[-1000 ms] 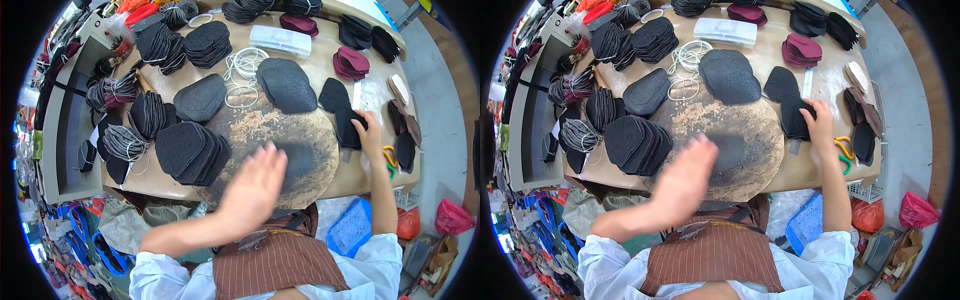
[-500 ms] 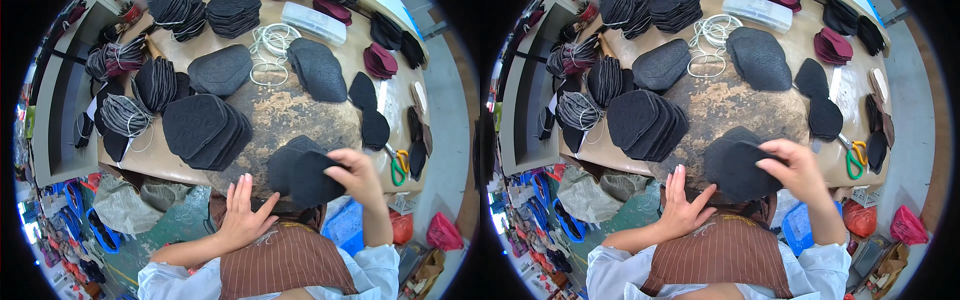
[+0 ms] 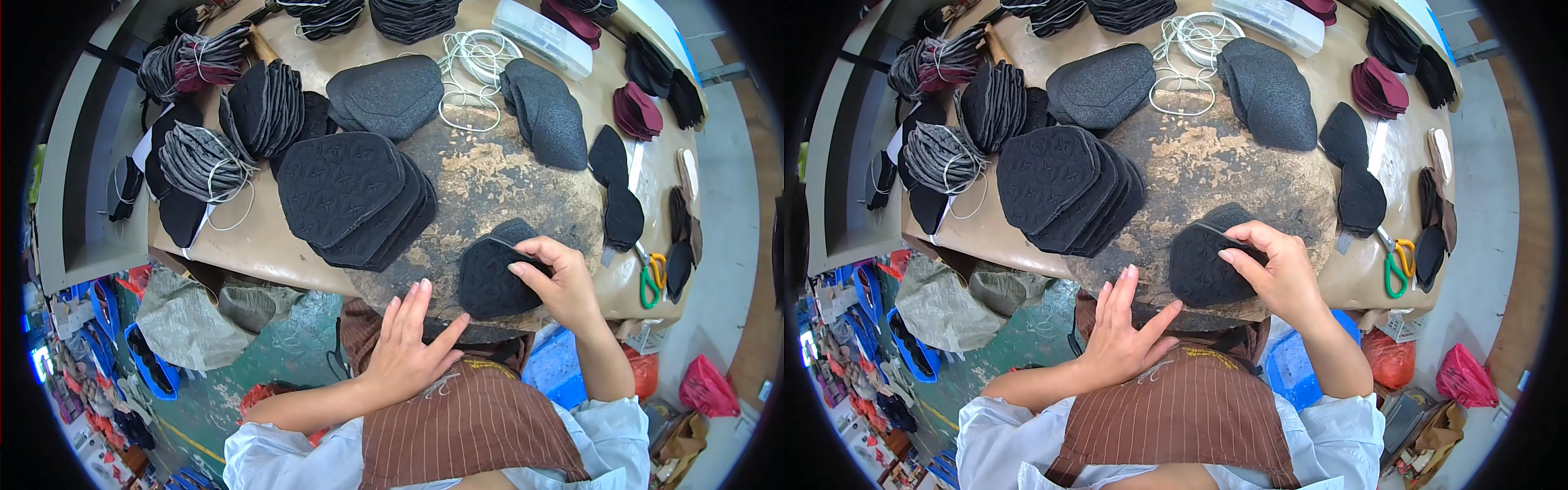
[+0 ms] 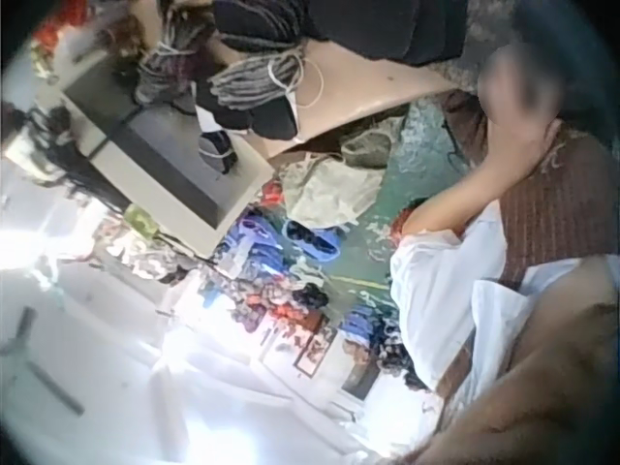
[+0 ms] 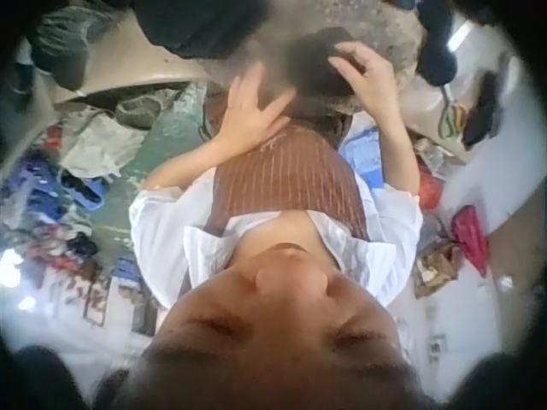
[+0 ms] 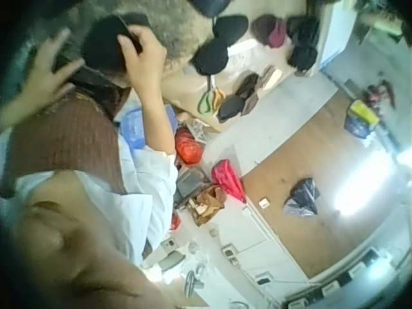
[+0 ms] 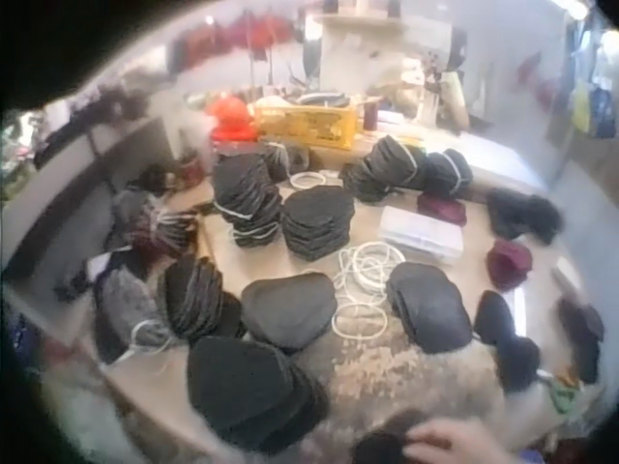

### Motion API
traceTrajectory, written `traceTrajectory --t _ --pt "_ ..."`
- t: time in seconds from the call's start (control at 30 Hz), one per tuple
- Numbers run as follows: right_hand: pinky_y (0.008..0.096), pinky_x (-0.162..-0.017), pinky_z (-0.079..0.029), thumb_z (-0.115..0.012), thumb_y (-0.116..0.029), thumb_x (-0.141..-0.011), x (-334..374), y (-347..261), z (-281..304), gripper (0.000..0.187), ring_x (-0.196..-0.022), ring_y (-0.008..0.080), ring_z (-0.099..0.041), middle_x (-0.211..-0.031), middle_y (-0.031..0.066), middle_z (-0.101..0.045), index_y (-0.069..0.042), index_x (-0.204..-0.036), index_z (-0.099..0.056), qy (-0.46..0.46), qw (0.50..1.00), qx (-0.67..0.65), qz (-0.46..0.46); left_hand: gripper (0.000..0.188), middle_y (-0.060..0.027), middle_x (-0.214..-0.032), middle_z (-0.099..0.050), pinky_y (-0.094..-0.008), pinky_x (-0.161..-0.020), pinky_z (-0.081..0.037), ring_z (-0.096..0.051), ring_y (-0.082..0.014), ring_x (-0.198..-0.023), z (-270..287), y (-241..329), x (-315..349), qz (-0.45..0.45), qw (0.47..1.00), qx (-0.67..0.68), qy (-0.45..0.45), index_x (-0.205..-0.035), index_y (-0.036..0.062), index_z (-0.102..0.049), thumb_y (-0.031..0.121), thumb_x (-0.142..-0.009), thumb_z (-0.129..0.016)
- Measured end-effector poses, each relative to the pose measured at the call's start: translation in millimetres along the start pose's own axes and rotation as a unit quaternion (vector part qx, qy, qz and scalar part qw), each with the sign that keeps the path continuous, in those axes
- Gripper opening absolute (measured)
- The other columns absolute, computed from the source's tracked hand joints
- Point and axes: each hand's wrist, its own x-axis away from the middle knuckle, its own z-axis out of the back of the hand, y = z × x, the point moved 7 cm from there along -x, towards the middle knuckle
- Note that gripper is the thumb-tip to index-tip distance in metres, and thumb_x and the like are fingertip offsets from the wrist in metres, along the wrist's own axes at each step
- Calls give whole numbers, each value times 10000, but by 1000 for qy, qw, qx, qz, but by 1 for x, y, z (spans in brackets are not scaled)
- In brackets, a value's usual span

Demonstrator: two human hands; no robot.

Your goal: The person picks up black, textured fabric pieces from a table and stacks them into a neat pile. The person then gathers the stack and secures it with a white rubber band. The person repeats this process with another set of fabric pieces.

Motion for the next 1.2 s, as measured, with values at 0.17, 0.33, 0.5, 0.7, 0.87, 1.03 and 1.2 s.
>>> traceTrajectory --t 0.17,0.33,0.5,0.7,0.87,1.03,1.2 --pt "250 -735 -499 -677 -48 -836 0 0 0 176 -818 91 -633 -873 74 -694 17 -996 -642 8 1000 -2 -2 635 -348 -1419 -200 -588 -1013 -298 -260 -480 -1323 -6 -3 3 6 1000 -1 -15 -1323 210 -515 335 -746 -749" --pt "254 -736 -503 -683 -54 -832 0 0 0 183 -827 100 -644 -880 82 -697 18 -995 -643 5 1000 5 2 685 -293 -1429 -242 -518 -1030 -280 -281 -406 -1319 -4 2 -2 13 999 -50 -4 -1371 247 -467 383 -754 -730" --pt "261 -729 -508 -705 -74 -818 -2 0 0 208 -821 112 -657 -887 90 -703 16 -998 -651 1 1000 24 -9 697 -261 -1432 -274 -479 -1040 -262 -294 -365 -1316 -4 2 -3 7 997 -79 1 -1384 260 -457 416 -755 -714" --pt "272 -722 -512 -707 -83 -812 -5 -8 0 215 -831 139 -673 -899 111 -703 9 -1000 -655 -11 999 50 -13 616 -210 -1450 -337 -489 -1062 -242 -333 -304 -1337 2 11 -16 -60 993 -98 -30 -1257 118 -528 411 -743 -699" --pt "321 -720 -527 -692 -67 -802 4 -33 -1 206 -828 284 -684 -924 163 -681 3 -992 -659 15 981 166 99 445 -207 -1462 -347 -500 -1086 -203 -354 -279 -1351 1 15 -46 -102 989 -42 -95 -987 42 -551 389 -749 -696" --pt "306 -576 -512 -700 -85 -803 19 -5 18 153 -620 239 -652 -745 147 -651 10 -897 -625 65 990 121 -18 470 -220 -1457 -353 -470 -1051 -251 -410 -317 -1287 2 19 -52 -66 993 -23 -91 -981 30 -530 392 -742 -711" --pt "318 -468 -432 -762 -131 -758 10 10 25 188 -501 200 -585 -652 94 -617 -38 -817 -610 41 983 157 -85 425 -209 -1411 -415 -466 -966 -310 -477 -316 -1123 18 9 -85 5 998 55 -3 -1006 39 -535 314 -752 -735"
